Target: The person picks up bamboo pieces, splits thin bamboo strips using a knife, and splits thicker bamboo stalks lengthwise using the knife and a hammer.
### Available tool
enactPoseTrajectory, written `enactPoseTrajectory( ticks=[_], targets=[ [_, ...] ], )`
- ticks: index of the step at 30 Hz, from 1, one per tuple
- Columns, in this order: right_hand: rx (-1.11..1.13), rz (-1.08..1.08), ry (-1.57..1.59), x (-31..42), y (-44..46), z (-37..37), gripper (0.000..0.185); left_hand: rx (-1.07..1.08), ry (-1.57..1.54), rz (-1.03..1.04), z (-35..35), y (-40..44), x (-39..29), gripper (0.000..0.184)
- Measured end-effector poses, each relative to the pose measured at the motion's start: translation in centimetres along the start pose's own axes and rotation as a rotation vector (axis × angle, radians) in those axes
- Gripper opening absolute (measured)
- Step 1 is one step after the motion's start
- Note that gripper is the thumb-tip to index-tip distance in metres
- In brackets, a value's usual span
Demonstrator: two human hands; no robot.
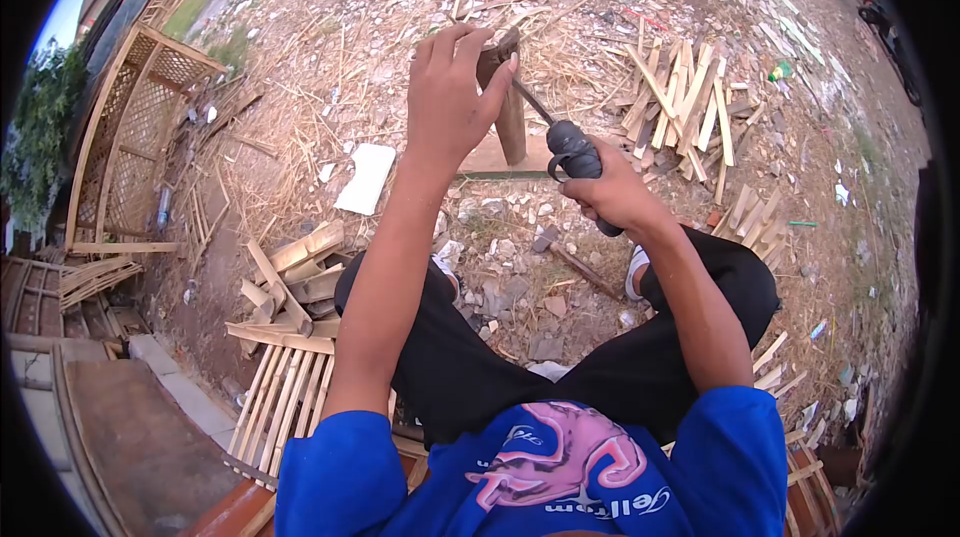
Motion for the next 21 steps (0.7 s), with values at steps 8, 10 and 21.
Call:
enactPoseTrajectory(
  ticks=[8,10,21],
  targets=[
    [0.007,-0.101,-0.216,-0.9,0.1,-0.5,0.046,0.142,0.027,-0.094,4.2,-0.1,1.8,0.025],
    [-0.041,-0.16,-0.226,-1.0,0.4,-0.6,0.045,0.154,0.095,-0.062,4.5,0.3,1.6,0.024],
    [-0.183,-0.229,-0.281,-3.1,2.4,1.6,0.044,0.109,0.078,-0.131,4.5,1.0,3.5,0.021]
  ],
)
Point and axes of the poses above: each hand's wrist, its own y-axis towards the middle knuckle, its own z-axis out of the palm, x = y × z, the point moved 4 cm from there along y, towards the middle knuckle, and after that the axes turned 3 degrees about -x, right-handed, at the moved point
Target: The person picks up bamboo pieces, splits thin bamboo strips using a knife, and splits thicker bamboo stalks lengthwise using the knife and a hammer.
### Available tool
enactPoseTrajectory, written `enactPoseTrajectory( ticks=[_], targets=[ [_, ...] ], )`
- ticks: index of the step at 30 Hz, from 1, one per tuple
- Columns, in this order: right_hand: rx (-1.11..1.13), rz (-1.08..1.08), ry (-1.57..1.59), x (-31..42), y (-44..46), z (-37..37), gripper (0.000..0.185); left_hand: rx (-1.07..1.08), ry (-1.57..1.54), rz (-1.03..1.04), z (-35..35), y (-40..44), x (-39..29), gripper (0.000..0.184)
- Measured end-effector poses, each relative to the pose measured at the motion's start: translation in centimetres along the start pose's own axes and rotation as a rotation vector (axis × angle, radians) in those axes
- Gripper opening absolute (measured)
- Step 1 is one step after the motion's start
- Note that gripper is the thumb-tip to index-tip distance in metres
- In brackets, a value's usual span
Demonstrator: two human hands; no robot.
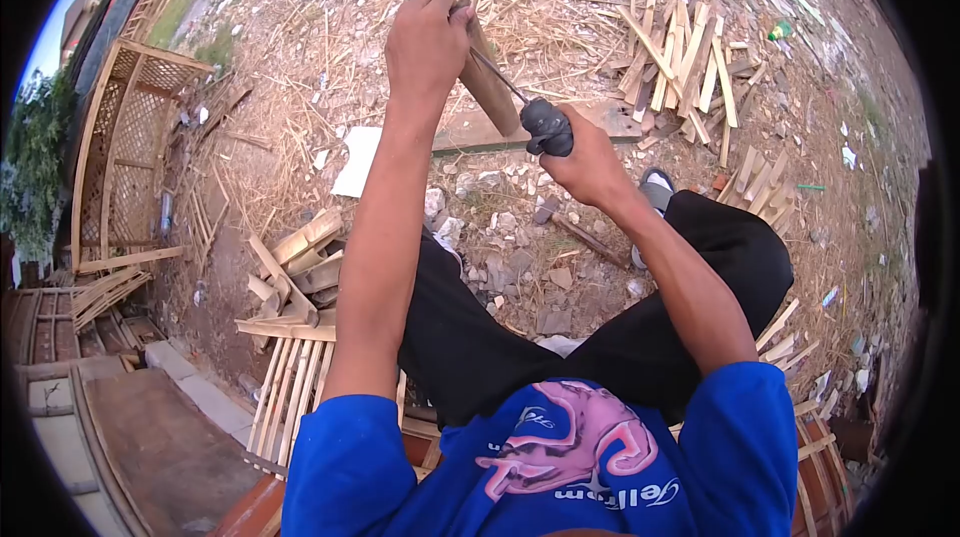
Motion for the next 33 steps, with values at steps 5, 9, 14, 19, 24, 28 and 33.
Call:
enactPoseTrajectory(
  ticks=[5,9,14,19,24,28,33],
  targets=[
    [-0.032,-0.031,-0.033,-0.6,0.2,1.2,0.043,0.039,-0.022,-0.092,-0.5,-0.2,0.8,0.02],
    [-0.049,-0.053,-0.057,-0.5,-0.1,1.9,0.044,0.006,-0.008,-0.068,-0.9,-0.6,1.2,0.02],
    [-0.071,-0.096,-0.035,-0.8,-0.1,2.6,0.045,-0.006,-0.022,-0.077,-1.1,-0.8,1.6,0.019],
    [-0.055,-0.103,-0.014,-1.1,-0.2,2.8,0.045,0.016,0.029,-0.079,-1.2,-1.2,2.1,0.022],
    [0.025,-0.109,-0.013,-1.1,0.2,0.9,0.051,-0.003,-0.026,-0.063,-0.6,-0.8,1.8,0.024],
    [-0.026,-0.023,0.051,-1.2,-0.8,1.8,0.047,0.038,-0.033,-0.069,-1.0,-0.9,0.9,0.026],
    [-0.039,-0.052,0.095,-1.4,-1.1,2.2,0.037,0.112,-0.055,-0.04,-1.6,-1.0,1.1,0.03]
  ],
)
Point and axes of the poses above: each hand's wrist, its own y-axis towards the middle knuckle, its own z-axis out of the palm, x = y × z, the point moved 4 cm from there along y, towards the middle knuckle, and after that the axes turned 3 degrees about -x, right-handed, at the moved point
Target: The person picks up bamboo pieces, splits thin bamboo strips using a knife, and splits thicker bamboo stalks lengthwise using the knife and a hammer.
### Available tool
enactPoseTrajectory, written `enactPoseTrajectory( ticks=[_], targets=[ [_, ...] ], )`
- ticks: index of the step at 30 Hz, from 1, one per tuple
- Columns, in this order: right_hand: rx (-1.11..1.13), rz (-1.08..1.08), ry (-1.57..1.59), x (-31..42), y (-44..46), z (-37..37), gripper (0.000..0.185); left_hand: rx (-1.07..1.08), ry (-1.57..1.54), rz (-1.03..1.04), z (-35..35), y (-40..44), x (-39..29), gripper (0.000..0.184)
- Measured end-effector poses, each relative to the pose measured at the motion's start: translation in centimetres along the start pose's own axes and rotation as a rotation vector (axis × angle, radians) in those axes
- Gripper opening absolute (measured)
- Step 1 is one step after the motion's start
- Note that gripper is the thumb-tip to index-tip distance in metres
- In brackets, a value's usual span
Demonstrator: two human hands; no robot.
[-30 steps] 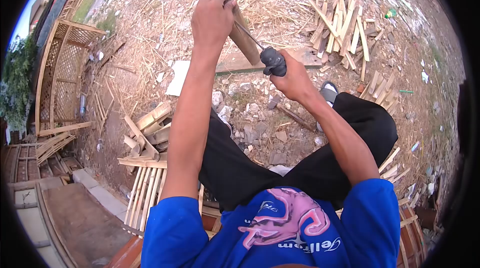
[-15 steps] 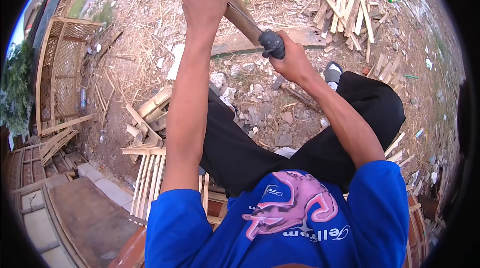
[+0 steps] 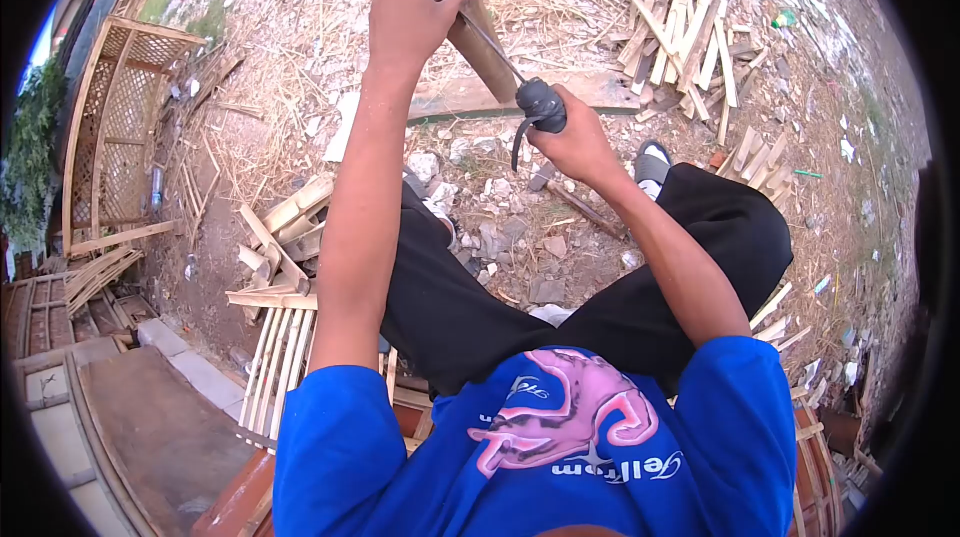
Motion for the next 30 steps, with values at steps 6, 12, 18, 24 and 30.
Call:
enactPoseTrajectory(
  ticks=[6,12,18,24,30],
  targets=[
    [0.0,0.039,0.04,0.4,-1.0,-0.1,0.039,0.041,-0.045,0.012,-0.1,-1.4,0.3,0.045],
    [-0.02,0.198,0.145,1.0,-2.3,3.3,0.071,-0.089,-0.06,-0.115,-1.6,-3.9,-3.6,0.054],
    [0.107,0.033,0.464,1.9,-0.1,8.6,0.08,0.478,-0.435,-0.607,1.1,-10.0,-2.0,0.06],
    [0.198,-0.151,0.452,-0.9,1.9,6.8,0.041,0.501,-0.579,-0.725,0.9,-10.2,0.3,0.044],
    [0.261,0.39,-0.694,-23.4,-1.5,4.0,0.051,0.545,-0.624,-0.796,0.9,-8.9,3.9,0.028]
  ],
)
Point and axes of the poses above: each hand's wrist, its own y-axis towards the middle knuckle, its own z-axis out of the palm, x = y × z, the point moved 4 cm from there along y, towards the middle knuckle, and after that the axes turned 3 degrees about -x, right-handed, at the moved point
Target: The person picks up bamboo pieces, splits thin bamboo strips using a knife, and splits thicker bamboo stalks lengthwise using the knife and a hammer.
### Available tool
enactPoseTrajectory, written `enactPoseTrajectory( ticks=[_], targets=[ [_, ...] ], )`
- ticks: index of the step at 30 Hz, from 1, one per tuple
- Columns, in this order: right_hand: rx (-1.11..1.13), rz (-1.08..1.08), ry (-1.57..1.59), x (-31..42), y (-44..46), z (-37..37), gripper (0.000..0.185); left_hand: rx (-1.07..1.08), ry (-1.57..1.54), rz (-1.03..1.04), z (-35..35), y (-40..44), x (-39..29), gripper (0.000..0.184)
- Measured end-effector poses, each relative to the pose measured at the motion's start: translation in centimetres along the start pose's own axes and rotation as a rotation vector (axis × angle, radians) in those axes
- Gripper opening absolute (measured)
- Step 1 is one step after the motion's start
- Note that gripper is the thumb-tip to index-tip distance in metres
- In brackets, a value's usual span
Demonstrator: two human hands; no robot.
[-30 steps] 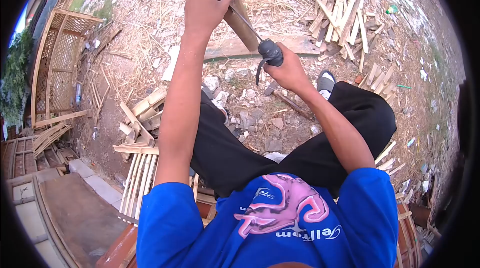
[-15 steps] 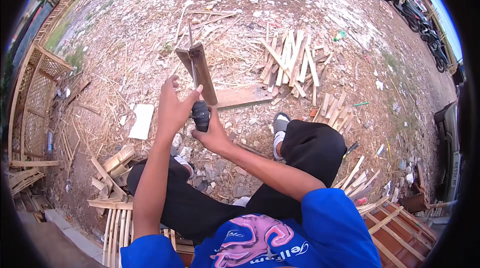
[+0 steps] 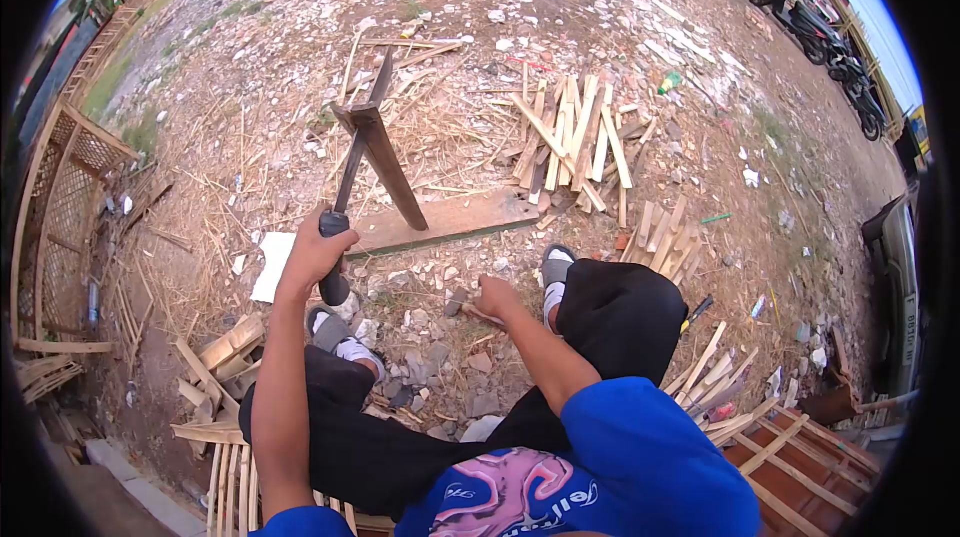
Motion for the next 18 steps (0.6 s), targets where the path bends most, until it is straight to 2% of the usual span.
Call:
enactPoseTrajectory(
  ticks=[1,2,4,6,13,18],
  targets=[
    [0.032,0.14,-0.032,-2.0,-1.9,0.7,0.052,-0.007,0.011,-0.011,-0.3,0.2,-0.2,0.027],
    [-0.006,0.163,-0.137,-3.6,-3.2,2.3,0.052,-0.019,0.023,-0.02,-0.8,0.5,-0.5,0.025],
    [0.112,0.177,-0.218,-5.5,-3.1,5.1,0.055,-0.02,0.034,-0.03,-1.3,1.2,-0.2,0.023],
    [0.407,0.155,-0.166,-7.2,-1.5,7.7,0.058,-0.021,0.036,-0.068,-1.9,1.7,0.0,0.023],
    [0.344,0.154,-0.187,-6.7,-1.3,10.0,0.063,0.001,0.097,-0.084,-2.3,2.9,-0.3,0.023],
    [0.266,0.105,-0.28,-5.9,-1.9,8.5,0.063,0.044,0.138,-0.1,-2.5,3.2,-0.3,0.024]
  ],
)
Point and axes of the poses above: each hand's wrist, its own y-axis towards the middle knuckle, its own z-axis out of the palm, x = y × z, the point moved 4 cm from there along y, towards the middle knuckle, and after that the axes turned 3 degrees about -x, right-handed, at the moved point
